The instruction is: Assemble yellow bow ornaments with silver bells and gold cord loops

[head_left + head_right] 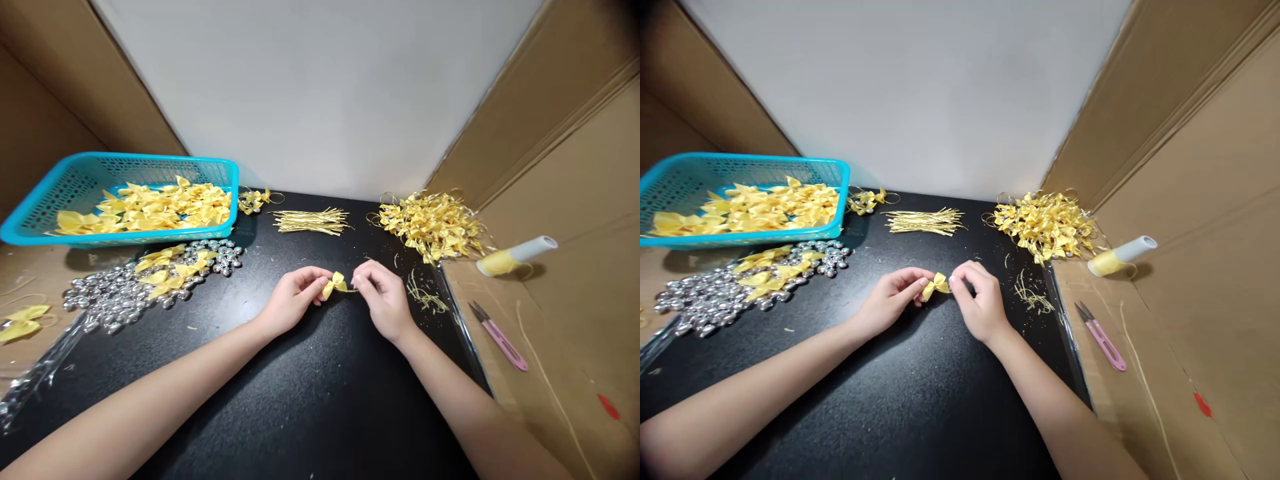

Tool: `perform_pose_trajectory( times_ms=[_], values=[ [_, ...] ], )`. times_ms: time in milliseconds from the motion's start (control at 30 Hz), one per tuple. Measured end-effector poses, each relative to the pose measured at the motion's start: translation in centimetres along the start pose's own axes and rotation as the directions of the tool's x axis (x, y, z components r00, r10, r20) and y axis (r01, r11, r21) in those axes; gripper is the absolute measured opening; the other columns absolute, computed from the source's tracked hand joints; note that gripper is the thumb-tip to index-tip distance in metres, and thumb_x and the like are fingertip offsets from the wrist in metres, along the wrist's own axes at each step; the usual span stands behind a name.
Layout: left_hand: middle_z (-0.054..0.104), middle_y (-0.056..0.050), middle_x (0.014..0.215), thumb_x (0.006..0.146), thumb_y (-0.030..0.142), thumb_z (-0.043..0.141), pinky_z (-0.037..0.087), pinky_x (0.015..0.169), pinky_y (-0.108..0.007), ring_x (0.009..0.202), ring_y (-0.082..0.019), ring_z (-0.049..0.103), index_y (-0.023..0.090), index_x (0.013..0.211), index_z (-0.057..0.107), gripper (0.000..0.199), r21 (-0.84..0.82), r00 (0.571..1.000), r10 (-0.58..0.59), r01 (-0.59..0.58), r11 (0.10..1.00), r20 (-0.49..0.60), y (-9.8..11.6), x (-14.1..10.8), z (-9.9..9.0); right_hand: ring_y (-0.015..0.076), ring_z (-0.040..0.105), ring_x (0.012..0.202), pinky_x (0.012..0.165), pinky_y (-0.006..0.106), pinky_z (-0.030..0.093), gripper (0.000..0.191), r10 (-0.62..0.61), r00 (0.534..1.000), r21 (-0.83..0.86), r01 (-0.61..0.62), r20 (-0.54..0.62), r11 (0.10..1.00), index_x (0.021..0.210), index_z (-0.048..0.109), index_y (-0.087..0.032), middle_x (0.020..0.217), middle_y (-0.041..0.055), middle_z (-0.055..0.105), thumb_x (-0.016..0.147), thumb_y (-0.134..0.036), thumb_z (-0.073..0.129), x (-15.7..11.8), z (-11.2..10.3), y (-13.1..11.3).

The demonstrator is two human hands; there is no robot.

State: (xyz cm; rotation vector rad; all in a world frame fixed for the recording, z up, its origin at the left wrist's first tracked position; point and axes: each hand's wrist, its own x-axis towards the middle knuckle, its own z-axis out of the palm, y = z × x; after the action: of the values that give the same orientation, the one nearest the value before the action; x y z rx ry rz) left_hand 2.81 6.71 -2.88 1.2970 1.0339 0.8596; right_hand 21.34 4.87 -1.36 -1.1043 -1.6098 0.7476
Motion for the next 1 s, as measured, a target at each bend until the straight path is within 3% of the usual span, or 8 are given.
perform_pose_trajectory(
  times_ms=[100,267,400,533,800,1000],
  values=[
    [0.064,0.0,0.073,0.085,0.034,0.061,0.045,0.057,-0.02,0.062,-0.01,0.054,0.015,0.096,0.066,0.022,-0.018,1.0,0.011,-0.01,1.0,0.017,0.0,-0.2,-0.1,0.0193,0.054,0.086,0.082,0.037,0.045,0.025,-0.088,0.996,-0.148,0.092,0.03,0.985,0.057,0.055,-0.02,0.085,0.0041,0.059,0.082,-0.02,0.058,-0.3,0.4,-0.5],
    [0.061,0.001,0.073,0.088,0.032,0.06,0.044,0.057,-0.02,0.064,-0.009,0.055,0.016,0.097,0.061,0.019,-0.021,0.993,0.114,-0.114,0.993,0.031,-0.1,-0.6,0.1,0.0251,0.053,0.113,0.098,0.044,0.041,0.026,0.115,0.983,0.009,-0.118,0.141,0.993,0.051,0.055,-0.019,0.119,0.0061,0.061,0.077,-0.018,0.059,-0.5,1.0,-0.2],
    [0.06,0.001,0.073,0.09,0.031,0.058,0.048,0.058,-0.02,0.064,-0.009,0.056,0.016,0.098,0.06,0.017,-0.018,0.989,0.144,-0.143,0.99,0.045,-0.3,-0.8,0.1,0.0177,0.061,0.086,0.079,0.033,0.048,0.028,0.238,0.955,0.149,-0.265,0.176,0.953,0.05,0.053,-0.018,0.098,0.0053,0.063,0.077,-0.02,0.057,-0.7,1.4,0.1],
    [0.059,0.004,0.067,0.089,0.03,0.06,0.049,0.052,-0.02,0.054,-0.008,0.056,0.016,0.099,0.056,0.017,-0.124,0.995,0.085,-0.079,0.989,0.042,-0.3,-1.0,0.1,0.0123,0.053,0.065,0.06,0.026,0.044,0.028,0.244,0.96,0.149,-0.264,0.14,0.953,0.049,0.051,-0.019,0.076,0.0014,0.055,0.077,-0.018,0.057,-0.9,1.9,0.1],
    [0.063,0.002,0.065,0.074,0.029,0.074,0.049,0.055,-0.02,0.055,-0.008,0.056,0.012,0.085,0.066,0.022,-0.149,0.985,-0.109,0.128,0.98,0.131,0.4,-0.5,-0.2,0.0123,0.053,0.066,0.058,0.025,0.043,0.029,0.176,0.983,0.149,-0.182,0.053,0.972,0.052,0.052,-0.018,0.075,0.001,0.054,0.08,-0.017,0.057,-1.2,2.2,0.2],
    [0.062,0.002,0.063,0.076,0.03,0.072,0.043,0.051,-0.018,0.053,-0.007,0.052,0.013,0.075,0.067,0.017,-0.131,0.996,-0.068,0.075,0.989,0.06,0.6,-0.4,-0.2,0.0134,0.053,0.068,0.061,0.027,0.045,0.029,0.146,0.987,0.119,-0.153,0.062,0.981,0.052,0.05,-0.019,0.076,0.0015,0.054,0.08,-0.019,0.057,-1.2,2.2,0.0]
  ],
)
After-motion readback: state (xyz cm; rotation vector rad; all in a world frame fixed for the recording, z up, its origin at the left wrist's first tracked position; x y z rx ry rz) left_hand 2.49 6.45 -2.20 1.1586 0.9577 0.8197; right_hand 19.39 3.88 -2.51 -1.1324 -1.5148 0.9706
